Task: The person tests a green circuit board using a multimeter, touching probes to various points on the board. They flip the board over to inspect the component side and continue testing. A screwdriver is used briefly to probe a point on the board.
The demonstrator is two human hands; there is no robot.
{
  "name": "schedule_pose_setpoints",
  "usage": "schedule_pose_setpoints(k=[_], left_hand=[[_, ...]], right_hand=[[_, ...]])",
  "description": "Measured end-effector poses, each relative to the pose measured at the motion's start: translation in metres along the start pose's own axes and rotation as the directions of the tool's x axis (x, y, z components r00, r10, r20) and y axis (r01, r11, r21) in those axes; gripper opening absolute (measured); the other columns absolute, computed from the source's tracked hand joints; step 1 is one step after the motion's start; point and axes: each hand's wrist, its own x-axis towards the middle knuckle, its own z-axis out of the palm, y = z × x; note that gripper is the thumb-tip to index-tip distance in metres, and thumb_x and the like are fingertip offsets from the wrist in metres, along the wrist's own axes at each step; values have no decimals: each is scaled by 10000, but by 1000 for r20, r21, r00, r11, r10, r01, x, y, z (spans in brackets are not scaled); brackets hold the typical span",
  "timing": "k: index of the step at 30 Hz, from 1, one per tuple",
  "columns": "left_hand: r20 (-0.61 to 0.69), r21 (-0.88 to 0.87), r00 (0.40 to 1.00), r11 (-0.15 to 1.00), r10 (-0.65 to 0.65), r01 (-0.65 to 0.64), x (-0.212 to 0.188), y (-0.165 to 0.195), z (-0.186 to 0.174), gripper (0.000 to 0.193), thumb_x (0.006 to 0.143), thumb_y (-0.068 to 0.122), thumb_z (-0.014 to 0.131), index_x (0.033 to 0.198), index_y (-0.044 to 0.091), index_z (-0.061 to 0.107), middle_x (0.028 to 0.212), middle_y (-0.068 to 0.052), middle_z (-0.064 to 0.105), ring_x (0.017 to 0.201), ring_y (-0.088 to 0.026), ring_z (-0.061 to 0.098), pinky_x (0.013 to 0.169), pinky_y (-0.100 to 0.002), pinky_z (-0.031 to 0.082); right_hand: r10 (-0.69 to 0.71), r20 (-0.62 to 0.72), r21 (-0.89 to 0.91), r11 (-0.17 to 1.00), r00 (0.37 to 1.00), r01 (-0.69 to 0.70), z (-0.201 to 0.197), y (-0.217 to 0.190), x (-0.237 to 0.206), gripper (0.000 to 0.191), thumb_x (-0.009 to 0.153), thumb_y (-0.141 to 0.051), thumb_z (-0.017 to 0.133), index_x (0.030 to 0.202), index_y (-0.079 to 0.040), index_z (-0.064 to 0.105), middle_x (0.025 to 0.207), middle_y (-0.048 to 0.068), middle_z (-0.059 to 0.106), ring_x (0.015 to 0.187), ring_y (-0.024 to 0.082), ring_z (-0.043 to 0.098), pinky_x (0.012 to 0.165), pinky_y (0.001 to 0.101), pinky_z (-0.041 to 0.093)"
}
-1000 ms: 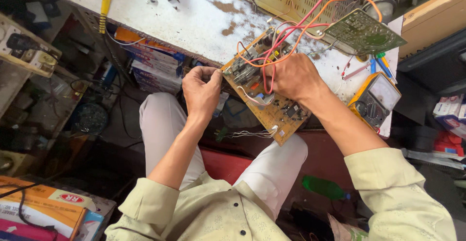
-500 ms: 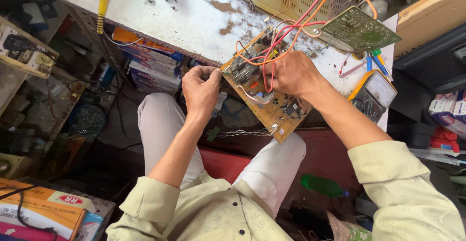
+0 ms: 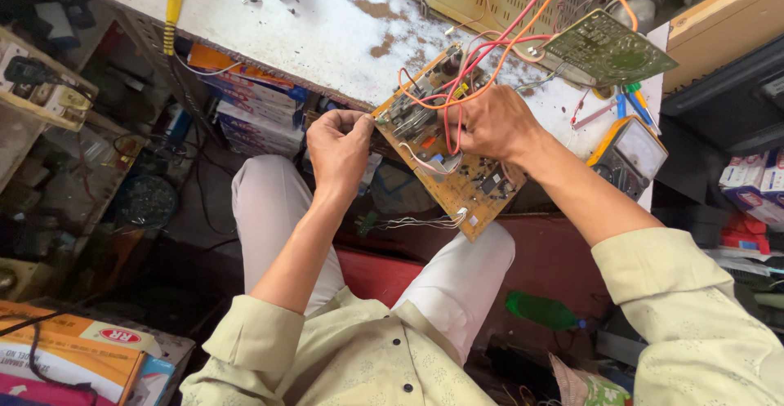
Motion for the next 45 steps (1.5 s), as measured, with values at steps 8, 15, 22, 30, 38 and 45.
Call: schedule_pose_setpoints(k=[8, 15, 22, 30, 38, 45], left_hand=[[14, -18, 1000, 1000, 11, -11, 0, -1, 0, 167, 864, 145, 750, 889, -19, 745, 758, -22, 716, 659, -51, 586, 602, -237, 496], [24, -54, 1000, 998, -7, 9, 1, 0, 0, 158, 866, 134, 746, 886, -23, 733, 745, -19, 699, 637, -49, 560, 571, -237, 471], [14, -59, 1000, 998, -3, 4, -1, 0, -1, 160, 865, 136, 752, 882, -22, 738, 744, -18, 705, 643, -52, 567, 580, -239, 479], [25, -31, 999, 999, -22, 23, -1, -3, -1, 168, 856, 142, 755, 890, -23, 755, 768, -34, 731, 675, -66, 604, 625, -251, 512], [44, -31, 997, 998, 59, -58, -1, 1, 0, 159, 870, 130, 745, 895, -27, 734, 786, -29, 732, 690, -62, 616, 643, -246, 520], [168, 149, 951, 946, 261, -287, -2, 10, -16, 117, 898, 82, 746, 1001, 30, 764, 790, -51, 684, 683, -117, 580, 636, -277, 487]], right_hand=[[-21, -8, 62, 998, 1000, 22, -7, -2, -2, 185, 730, -206, 768, 914, -186, 772, 780, 131, 697, 728, 360, 687, 625, 471, 546], [-14, 76, -45, 999, 997, 17, -5, -1, 1, 104, 743, -180, 753, 839, -209, 778, 703, 102, 681, 672, 339, 684, 582, 467, 536], [-13, -1, -54, 998, 1000, 13, 0, -7, -1, 83, 745, -197, 752, 825, -178, 743, 654, 99, 649, 632, 328, 668, 565, 453, 527], [-43, 33, 56, 998, 999, 41, -5, 0, -2, 178, 751, -193, 745, 925, -182, 780, 769, 114, 703, 707, 345, 686, 621, 464, 545], [132, 38, 97, 986, 991, -135, -31, -15, -11, 277, 815, -189, 749, 1087, -177, 802, 827, 141, 734, 715, 345, 699, 663, 439, 562], [509, -298, 333, 848, 807, -412, -39, -67, -109, 164, 928, -150, 779, 1062, -56, 775, 904, 106, 746, 740, 192, 704, 670, 322, 540]])
